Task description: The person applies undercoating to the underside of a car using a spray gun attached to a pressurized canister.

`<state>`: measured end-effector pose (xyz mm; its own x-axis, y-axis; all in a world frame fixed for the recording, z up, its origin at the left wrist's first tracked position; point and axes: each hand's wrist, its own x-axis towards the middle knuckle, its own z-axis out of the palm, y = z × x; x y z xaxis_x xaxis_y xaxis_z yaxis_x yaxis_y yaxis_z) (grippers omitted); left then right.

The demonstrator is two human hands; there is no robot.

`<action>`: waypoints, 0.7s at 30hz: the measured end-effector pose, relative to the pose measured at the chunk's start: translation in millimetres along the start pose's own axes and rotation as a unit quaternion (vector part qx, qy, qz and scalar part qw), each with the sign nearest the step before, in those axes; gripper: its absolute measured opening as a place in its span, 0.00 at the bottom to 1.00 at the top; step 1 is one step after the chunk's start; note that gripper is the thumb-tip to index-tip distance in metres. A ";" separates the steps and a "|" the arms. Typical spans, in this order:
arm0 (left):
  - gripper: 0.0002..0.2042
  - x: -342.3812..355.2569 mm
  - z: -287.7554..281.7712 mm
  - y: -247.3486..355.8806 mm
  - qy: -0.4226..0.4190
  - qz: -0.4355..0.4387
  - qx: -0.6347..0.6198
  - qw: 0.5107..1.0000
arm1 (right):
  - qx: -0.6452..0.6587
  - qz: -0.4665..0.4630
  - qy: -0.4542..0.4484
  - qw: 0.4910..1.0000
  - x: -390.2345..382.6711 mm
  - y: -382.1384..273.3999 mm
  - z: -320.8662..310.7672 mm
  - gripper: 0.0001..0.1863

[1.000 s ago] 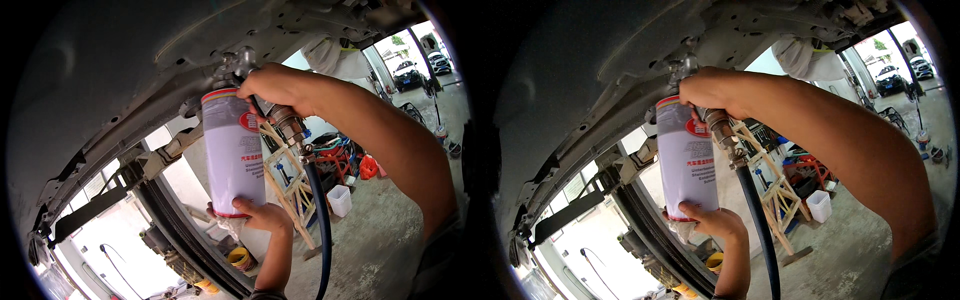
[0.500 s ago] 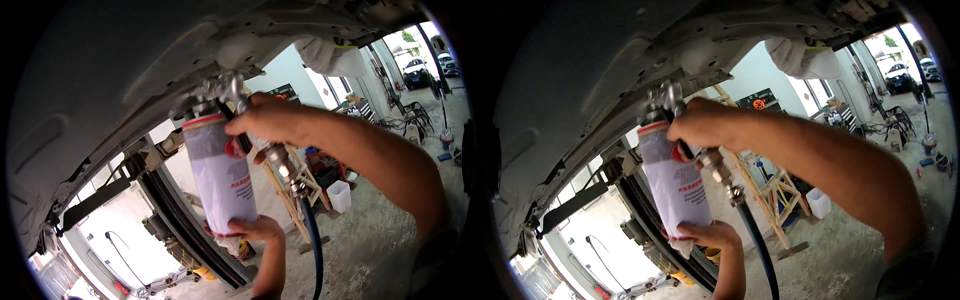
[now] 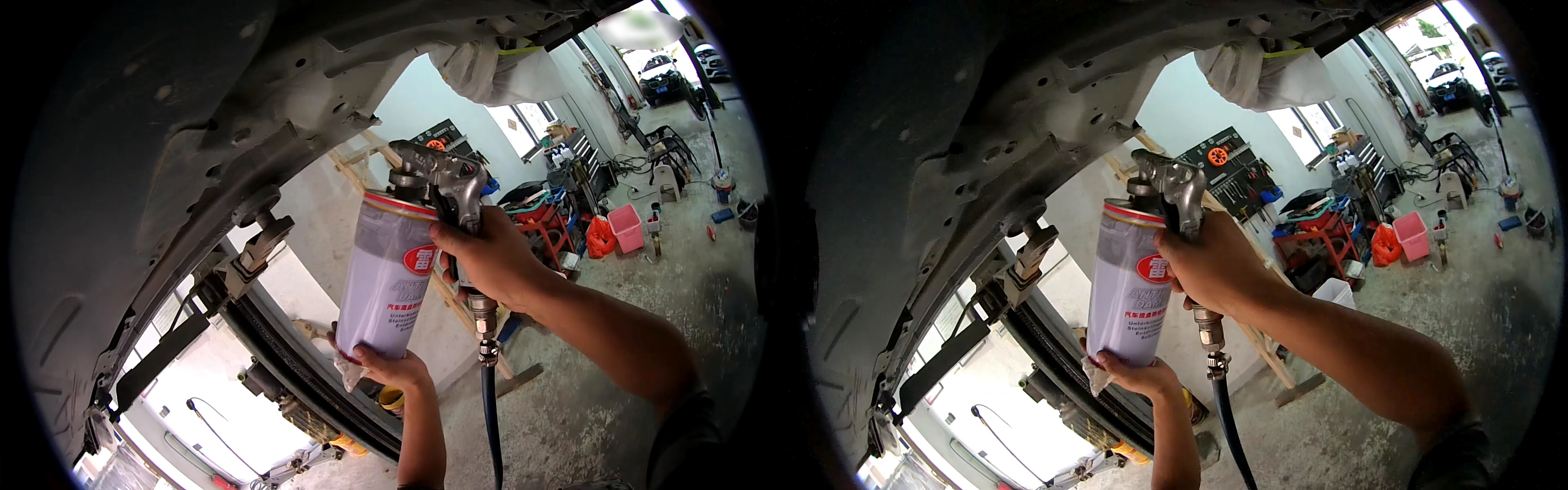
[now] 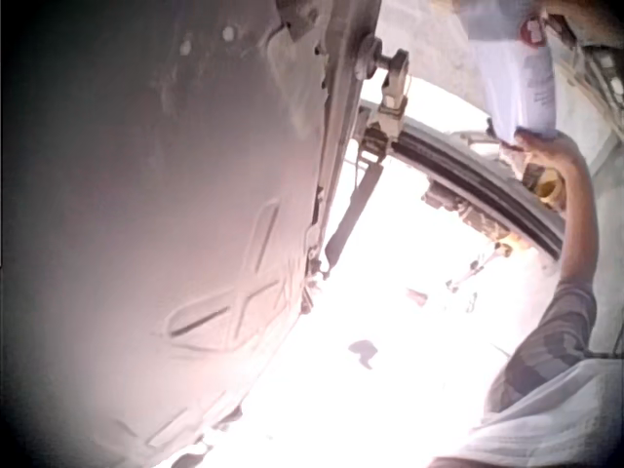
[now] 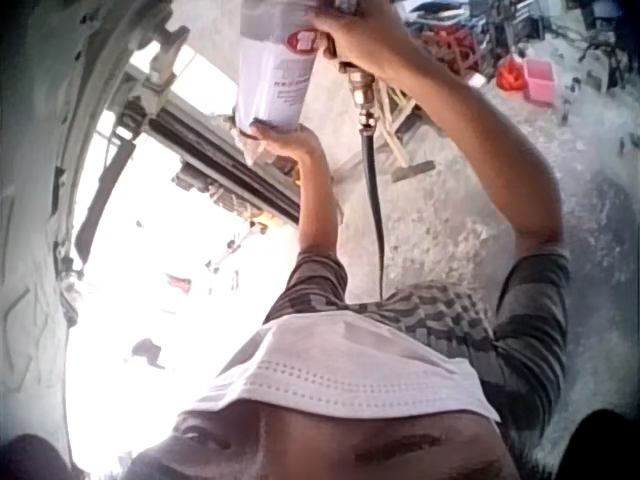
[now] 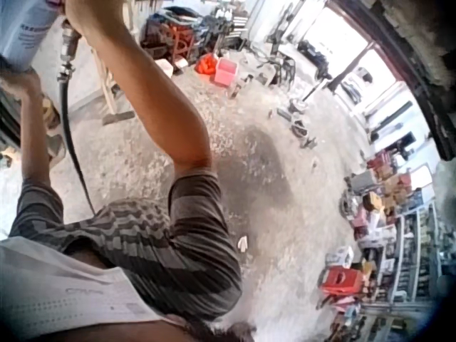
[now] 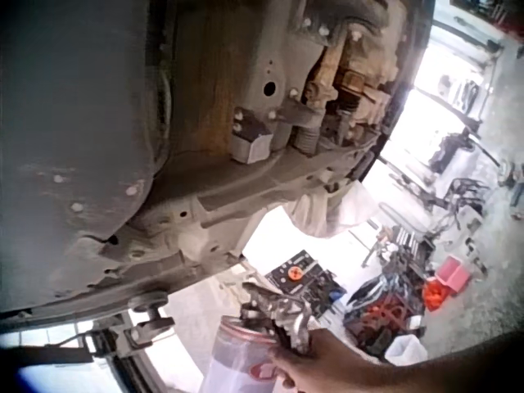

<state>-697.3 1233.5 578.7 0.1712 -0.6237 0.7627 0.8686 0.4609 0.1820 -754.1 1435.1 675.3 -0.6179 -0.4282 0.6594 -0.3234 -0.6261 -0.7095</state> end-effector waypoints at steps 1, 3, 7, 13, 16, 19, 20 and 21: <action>0.32 -2.2 -0.5 0.7 0.014 0.016 0.011 1.000 | 0.005 0.009 -0.013 1.000 -0.9 0.5 -3.5 0.14; 0.31 -0.2 -21.6 -4.8 0.020 0.064 0.048 0.997 | 0.035 0.036 -0.042 0.998 -0.5 2.7 -8.0 0.13; 0.32 2.5 -35.4 12.8 0.025 0.090 0.045 0.995 | 0.025 0.035 -0.194 0.980 -3.0 16.2 -18.0 0.09; 0.31 52.3 -62.1 28.1 -0.066 0.100 0.064 0.991 | 0.168 0.044 -0.120 0.978 -28.2 54.9 7.4 0.12; 0.30 64.7 -58.8 36.5 -0.093 0.105 0.067 0.988 | 0.139 0.064 -0.095 0.984 -26.9 56.9 13.3 0.15; 0.28 64.0 -57.8 46.2 -0.089 0.113 0.070 0.987 | 0.148 0.097 -0.108 0.978 -17.2 53.6 11.3 0.16; 0.28 59.4 -56.3 50.5 -0.081 0.143 0.087 0.983 | 0.140 0.106 -0.122 0.977 -15.8 49.8 8.3 0.16; 0.28 54.9 -54.5 54.4 -0.073 0.172 0.104 0.977 | 0.143 0.105 -0.123 0.976 -15.7 47.3 4.8 0.16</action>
<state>-615.3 1189.9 596.6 0.3555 -0.3192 0.8785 0.6547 0.7558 0.0096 -756.2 1409.1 632.6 -0.4461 -0.6884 0.5719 0.0277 -0.6493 -0.7600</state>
